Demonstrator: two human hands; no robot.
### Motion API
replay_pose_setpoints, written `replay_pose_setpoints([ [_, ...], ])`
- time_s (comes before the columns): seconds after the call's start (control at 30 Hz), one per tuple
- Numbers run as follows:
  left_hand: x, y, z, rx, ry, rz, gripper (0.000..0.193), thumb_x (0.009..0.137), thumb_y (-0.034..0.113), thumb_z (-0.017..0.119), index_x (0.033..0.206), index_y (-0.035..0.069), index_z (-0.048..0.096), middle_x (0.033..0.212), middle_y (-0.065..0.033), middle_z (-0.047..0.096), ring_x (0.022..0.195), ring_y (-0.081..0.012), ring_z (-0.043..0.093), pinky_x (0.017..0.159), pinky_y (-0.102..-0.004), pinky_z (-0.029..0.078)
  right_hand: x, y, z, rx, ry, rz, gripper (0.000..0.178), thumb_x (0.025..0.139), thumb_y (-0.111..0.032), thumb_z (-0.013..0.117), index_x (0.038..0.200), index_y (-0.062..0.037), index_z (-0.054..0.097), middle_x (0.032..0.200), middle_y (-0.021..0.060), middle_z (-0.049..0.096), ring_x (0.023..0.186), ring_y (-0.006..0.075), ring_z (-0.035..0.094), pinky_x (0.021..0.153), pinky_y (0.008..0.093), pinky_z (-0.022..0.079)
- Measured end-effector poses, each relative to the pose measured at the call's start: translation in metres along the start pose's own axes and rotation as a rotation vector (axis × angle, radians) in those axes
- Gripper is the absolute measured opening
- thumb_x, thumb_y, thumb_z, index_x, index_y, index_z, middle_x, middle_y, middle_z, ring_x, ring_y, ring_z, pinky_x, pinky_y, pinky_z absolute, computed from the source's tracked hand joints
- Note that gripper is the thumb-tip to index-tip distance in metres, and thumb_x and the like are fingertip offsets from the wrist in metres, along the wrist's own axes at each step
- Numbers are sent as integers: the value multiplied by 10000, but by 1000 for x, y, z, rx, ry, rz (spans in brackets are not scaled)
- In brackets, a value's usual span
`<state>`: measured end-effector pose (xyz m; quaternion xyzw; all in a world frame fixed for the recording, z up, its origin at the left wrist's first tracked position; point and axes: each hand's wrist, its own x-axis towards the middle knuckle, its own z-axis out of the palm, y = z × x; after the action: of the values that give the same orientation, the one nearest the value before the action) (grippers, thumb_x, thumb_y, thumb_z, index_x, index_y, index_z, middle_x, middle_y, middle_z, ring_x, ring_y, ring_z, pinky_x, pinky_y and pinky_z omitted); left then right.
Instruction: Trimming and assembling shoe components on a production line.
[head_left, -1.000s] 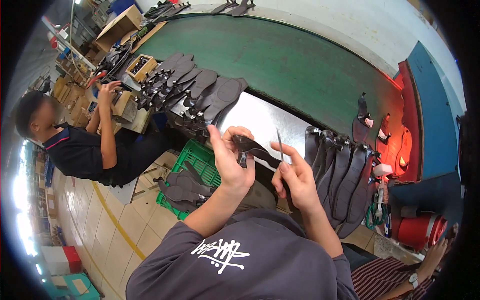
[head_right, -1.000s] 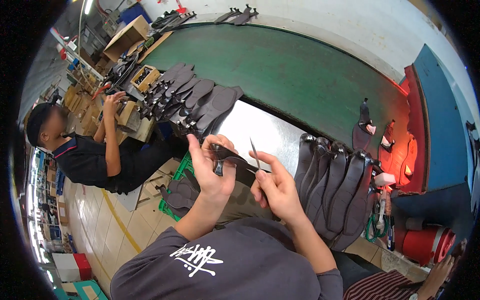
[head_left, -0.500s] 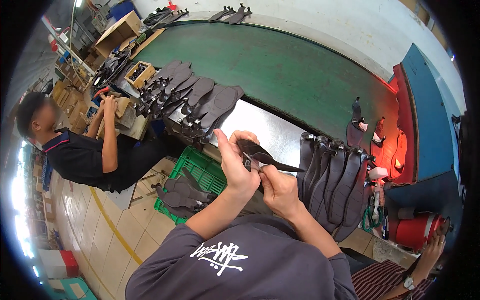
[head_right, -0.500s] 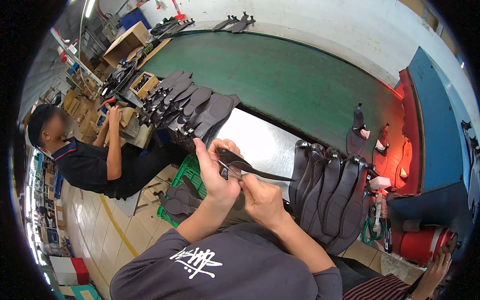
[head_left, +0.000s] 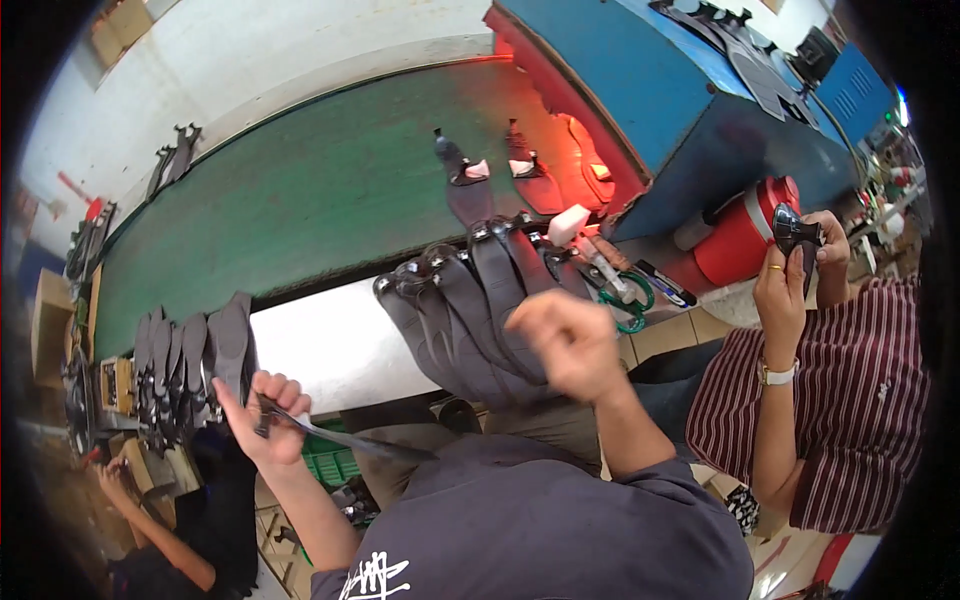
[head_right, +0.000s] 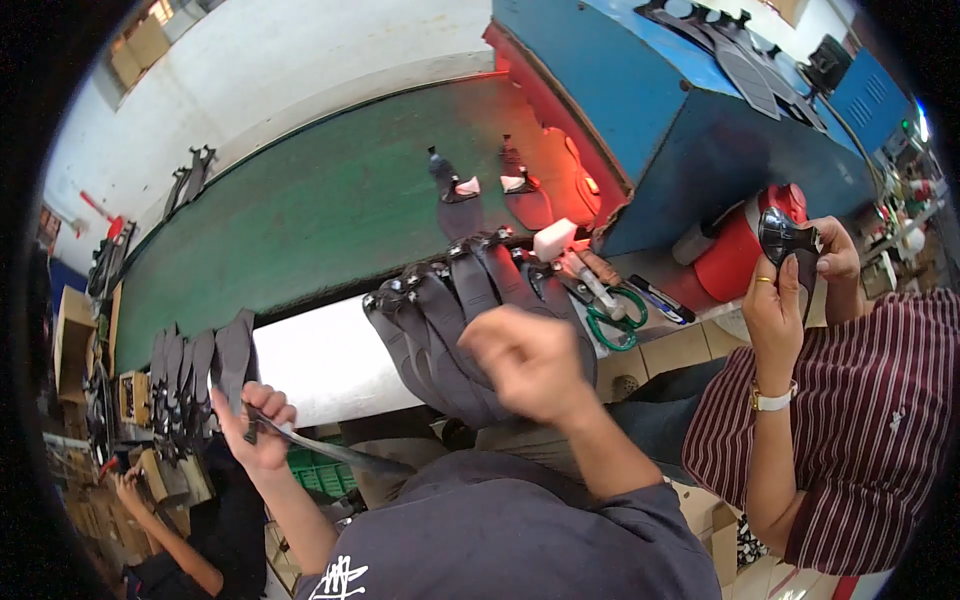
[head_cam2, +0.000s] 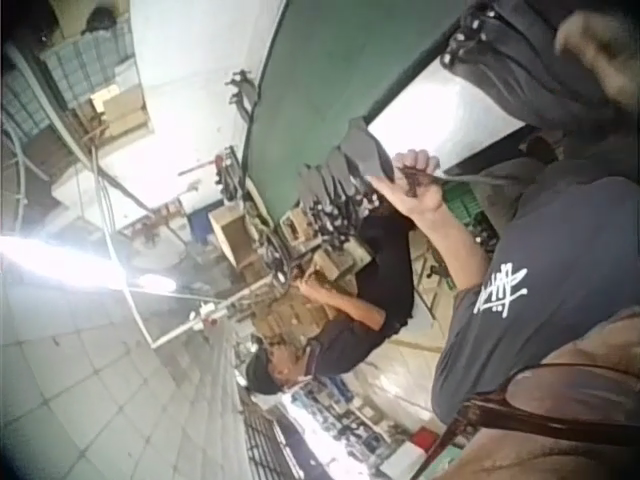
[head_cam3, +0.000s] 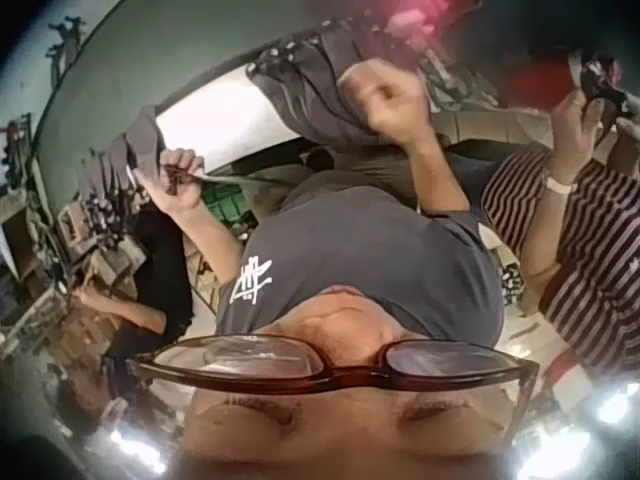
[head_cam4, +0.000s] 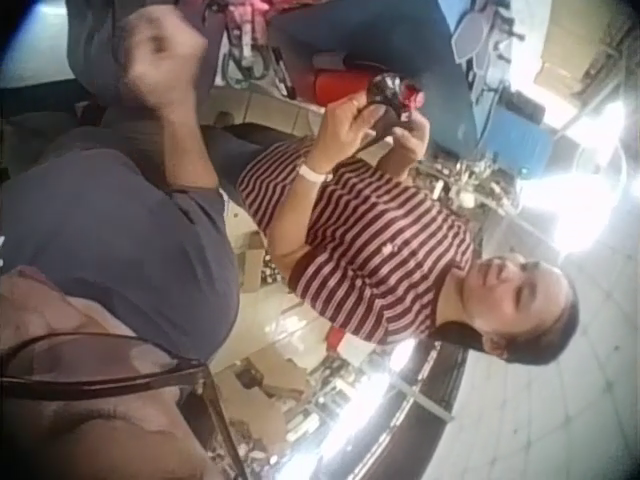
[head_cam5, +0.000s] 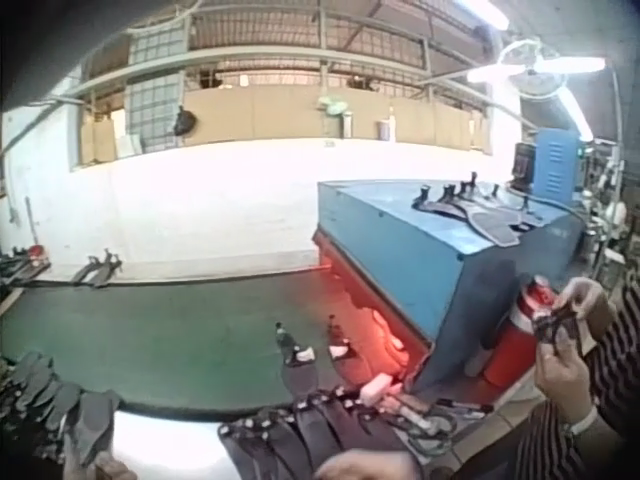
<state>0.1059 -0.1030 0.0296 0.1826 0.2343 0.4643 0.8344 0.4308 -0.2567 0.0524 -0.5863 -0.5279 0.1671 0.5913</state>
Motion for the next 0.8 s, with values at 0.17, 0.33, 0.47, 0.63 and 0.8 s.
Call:
replay_pose_setpoints([
  [0.17,25,-71,3,-104,180,-429,667,853,748,361,757,97,471,640,13,335,602,-151,310,557,-310,256,-12,91,-86,-802,255,190,308,879,-99,578,1183,-104,626,959,149,656,827,342,644,714,436,506],
  [0.33,31,-115,6,79,265,-362,709,838,756,404,927,68,556,672,-28,416,604,-177,355,574,-310,305,-25,128,-92,-1062,158,189,386,762,-196,712,1138,-147,639,947,117,625,887,351,594,757,446,487],
  [0.47,28,-126,-21,-13,130,-262,399,972,428,409,1097,79,557,968,-128,621,876,-264,587,801,-403,477,-16,131,-86,-1116,108,288,439,711,-212,755,1124,-148,618,937,110,596,910,336,562,770,451,474],
  [0.63,21,-91,-14,270,26,-155,256,870,49,619,1112,-19,570,1053,-186,652,914,-259,647,858,-383,511,-12,135,-99,-1083,133,225,281,759,-186,687,1003,-55,637,906,143,612,887,355,561,777,456,456],
  [0.8,4,-20,21,431,-100,557,248,845,-6,618,1090,-33,589,1138,-226,620,1096,-345,590,1007,-488,413,-5,82,-87,-484,279,340,206,881,-87,615,1062,11,595,896,57,631,753,87,567,647,246,448],
])
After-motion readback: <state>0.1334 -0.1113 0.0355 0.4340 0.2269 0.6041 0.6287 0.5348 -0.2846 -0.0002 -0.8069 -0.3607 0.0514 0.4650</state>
